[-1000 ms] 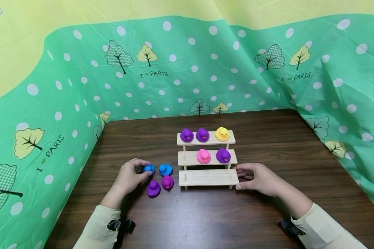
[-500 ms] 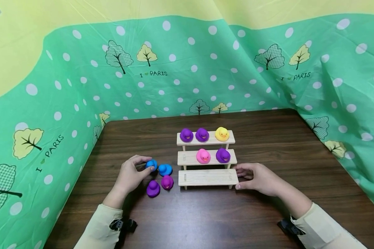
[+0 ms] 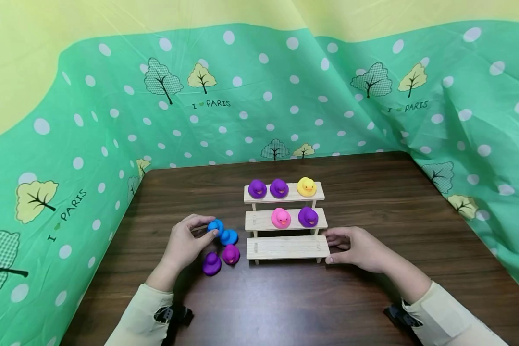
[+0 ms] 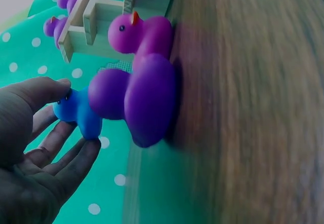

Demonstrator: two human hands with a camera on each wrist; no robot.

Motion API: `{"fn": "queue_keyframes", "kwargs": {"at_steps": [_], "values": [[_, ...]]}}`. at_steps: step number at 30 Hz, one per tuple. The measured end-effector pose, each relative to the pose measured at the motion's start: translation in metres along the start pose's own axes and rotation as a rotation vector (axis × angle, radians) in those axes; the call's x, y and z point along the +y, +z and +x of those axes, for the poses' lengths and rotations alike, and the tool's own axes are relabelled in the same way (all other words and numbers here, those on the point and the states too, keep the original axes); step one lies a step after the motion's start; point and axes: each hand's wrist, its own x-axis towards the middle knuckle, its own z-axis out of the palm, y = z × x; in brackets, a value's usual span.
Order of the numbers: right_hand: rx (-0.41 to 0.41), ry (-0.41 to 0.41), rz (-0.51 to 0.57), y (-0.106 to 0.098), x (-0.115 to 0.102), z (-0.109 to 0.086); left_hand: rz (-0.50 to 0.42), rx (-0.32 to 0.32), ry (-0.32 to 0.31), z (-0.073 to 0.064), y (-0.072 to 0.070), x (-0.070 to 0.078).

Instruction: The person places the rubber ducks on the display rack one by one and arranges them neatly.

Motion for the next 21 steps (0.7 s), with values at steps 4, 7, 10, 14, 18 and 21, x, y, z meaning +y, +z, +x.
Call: {"fn": "queue_keyframes", "kwargs": {"at_steps": [4,7,10,14,18,21], "values": [[-0.001,0.003,-0.004,0.001,0.001,0.001,-0.026,0.003,0.031,0.000,0.001,0.004],[0.001,0.011,-0.007,0.001,0.000,0.000,-0.046,0.005,0.050,0.001,0.002,0.009],[0.001,0.016,-0.009,0.001,-0.001,0.000,-0.075,0.001,0.064,0.002,0.003,0.016],[0.002,0.014,-0.005,0.001,-0.001,0.000,-0.105,-0.008,0.080,0.004,0.005,0.026],[0.002,0.013,0.001,0.001,-0.001,0.000,-0.106,-0.012,0.098,0.006,0.008,0.036],[-0.002,0.015,0.001,0.000,-0.001,0.000,-0.104,-0.014,0.099,0.007,0.010,0.041]]}}
